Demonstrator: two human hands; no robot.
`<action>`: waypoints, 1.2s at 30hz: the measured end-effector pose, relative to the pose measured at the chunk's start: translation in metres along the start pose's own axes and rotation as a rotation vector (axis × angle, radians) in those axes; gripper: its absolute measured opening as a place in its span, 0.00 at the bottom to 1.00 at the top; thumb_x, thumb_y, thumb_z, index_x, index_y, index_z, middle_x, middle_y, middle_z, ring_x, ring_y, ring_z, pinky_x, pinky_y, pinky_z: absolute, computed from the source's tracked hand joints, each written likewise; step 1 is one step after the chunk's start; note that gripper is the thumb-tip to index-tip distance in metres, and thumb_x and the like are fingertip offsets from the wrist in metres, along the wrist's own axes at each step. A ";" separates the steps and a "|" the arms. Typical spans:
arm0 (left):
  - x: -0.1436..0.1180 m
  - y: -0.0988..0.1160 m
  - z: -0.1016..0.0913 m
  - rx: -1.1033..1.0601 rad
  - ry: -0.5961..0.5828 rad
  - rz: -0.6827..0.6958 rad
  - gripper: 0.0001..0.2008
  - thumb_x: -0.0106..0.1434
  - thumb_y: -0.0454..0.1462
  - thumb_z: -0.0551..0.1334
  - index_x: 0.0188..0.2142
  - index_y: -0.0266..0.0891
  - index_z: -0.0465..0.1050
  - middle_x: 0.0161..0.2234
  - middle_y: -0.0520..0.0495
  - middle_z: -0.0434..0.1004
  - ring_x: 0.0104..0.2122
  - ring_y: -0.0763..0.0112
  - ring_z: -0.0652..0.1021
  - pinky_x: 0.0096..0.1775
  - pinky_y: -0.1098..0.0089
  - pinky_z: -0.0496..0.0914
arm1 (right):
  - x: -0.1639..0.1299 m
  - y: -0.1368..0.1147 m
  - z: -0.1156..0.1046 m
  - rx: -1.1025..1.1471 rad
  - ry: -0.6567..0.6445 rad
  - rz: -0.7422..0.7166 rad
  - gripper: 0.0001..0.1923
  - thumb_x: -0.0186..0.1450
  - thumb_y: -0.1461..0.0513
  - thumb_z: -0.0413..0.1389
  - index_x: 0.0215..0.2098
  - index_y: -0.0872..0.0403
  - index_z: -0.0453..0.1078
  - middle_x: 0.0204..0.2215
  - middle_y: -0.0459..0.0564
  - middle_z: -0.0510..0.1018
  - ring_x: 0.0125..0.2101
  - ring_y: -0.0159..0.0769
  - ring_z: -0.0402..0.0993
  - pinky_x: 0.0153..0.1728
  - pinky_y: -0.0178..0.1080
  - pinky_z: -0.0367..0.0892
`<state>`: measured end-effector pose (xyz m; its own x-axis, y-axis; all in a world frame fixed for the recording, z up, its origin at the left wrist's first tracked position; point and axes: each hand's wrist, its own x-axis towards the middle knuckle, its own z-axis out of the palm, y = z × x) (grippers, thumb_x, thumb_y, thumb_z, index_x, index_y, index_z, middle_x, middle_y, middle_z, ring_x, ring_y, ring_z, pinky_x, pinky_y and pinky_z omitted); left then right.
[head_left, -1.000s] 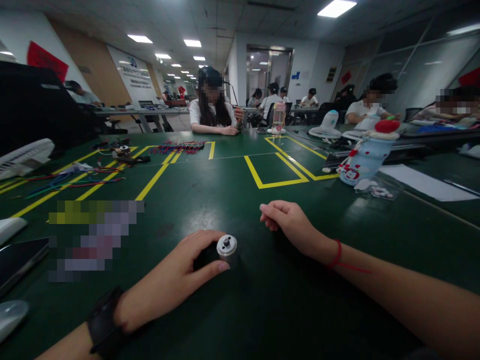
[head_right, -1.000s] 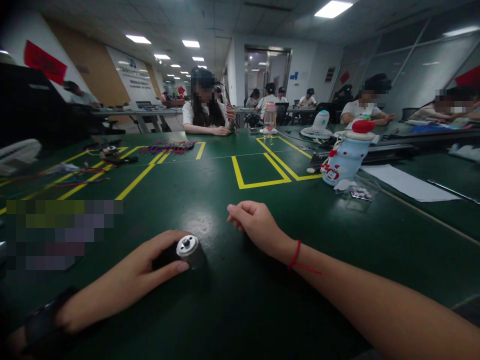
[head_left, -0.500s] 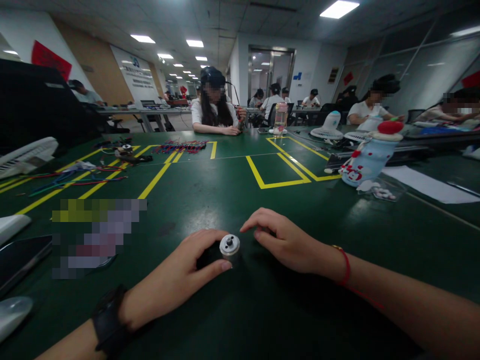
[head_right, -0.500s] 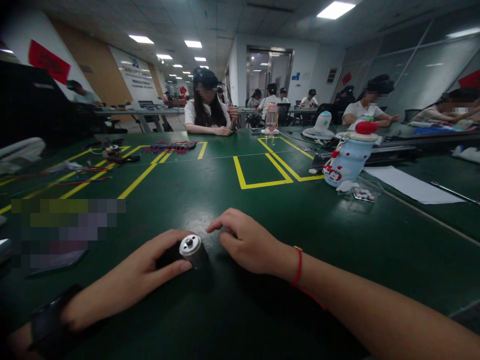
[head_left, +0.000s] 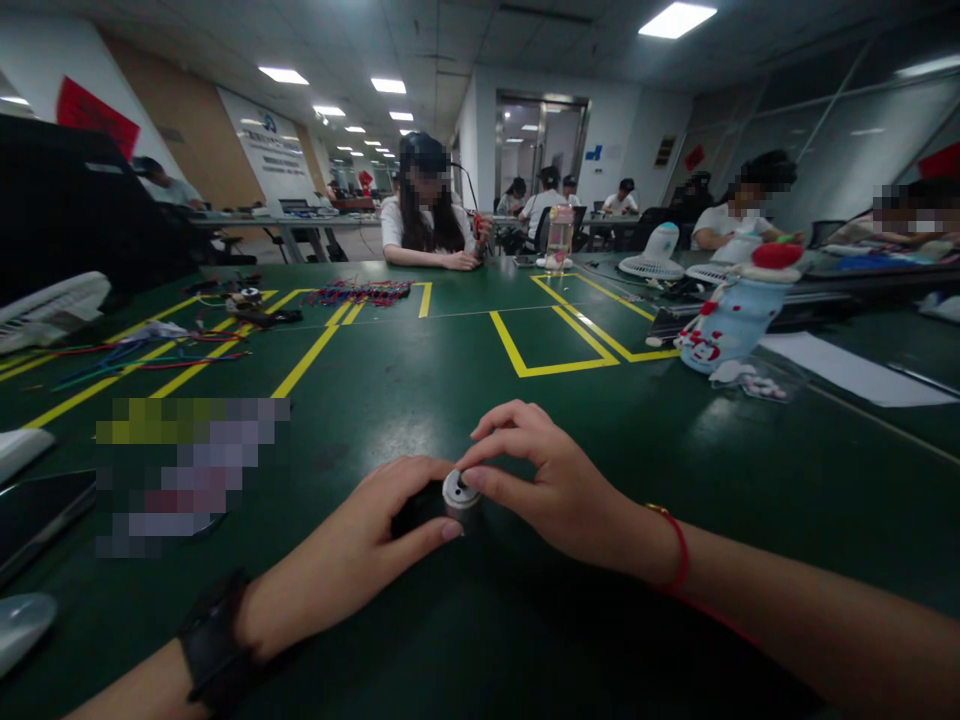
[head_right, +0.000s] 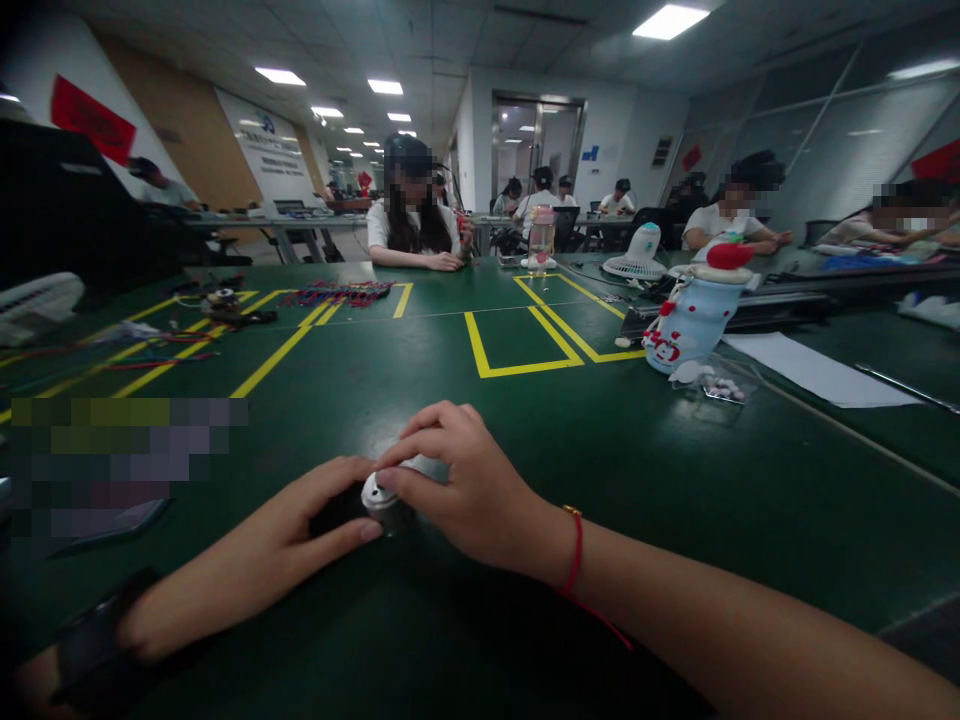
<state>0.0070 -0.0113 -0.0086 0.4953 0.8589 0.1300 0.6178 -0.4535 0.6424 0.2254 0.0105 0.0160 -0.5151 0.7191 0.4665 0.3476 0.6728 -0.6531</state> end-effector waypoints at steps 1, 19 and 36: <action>0.000 0.000 0.000 0.002 0.001 0.002 0.19 0.64 0.44 0.60 0.55 0.53 0.62 0.50 0.51 0.72 0.47 0.62 0.73 0.50 0.59 0.69 | 0.000 0.000 0.000 0.015 0.003 0.002 0.05 0.64 0.61 0.58 0.38 0.49 0.74 0.40 0.47 0.71 0.44 0.35 0.67 0.47 0.40 0.61; -0.002 0.005 -0.006 -0.025 -0.042 -0.062 0.15 0.64 0.45 0.60 0.50 0.52 0.65 0.48 0.53 0.72 0.46 0.63 0.73 0.50 0.63 0.67 | -0.007 0.030 -0.022 -0.160 -0.415 0.096 0.06 0.63 0.58 0.59 0.36 0.48 0.77 0.40 0.48 0.71 0.43 0.38 0.65 0.46 0.43 0.59; -0.002 0.002 -0.005 -0.040 -0.064 -0.072 0.16 0.65 0.45 0.60 0.51 0.56 0.62 0.50 0.57 0.70 0.49 0.66 0.71 0.52 0.64 0.65 | 0.000 0.035 -0.030 0.155 -0.352 0.223 0.08 0.63 0.59 0.58 0.36 0.55 0.76 0.36 0.49 0.76 0.38 0.34 0.71 0.40 0.38 0.63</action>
<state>0.0042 -0.0124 -0.0043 0.4888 0.8717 0.0348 0.6290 -0.3798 0.6783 0.2612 0.0390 0.0109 -0.6856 0.7223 0.0905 0.3724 0.4549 -0.8089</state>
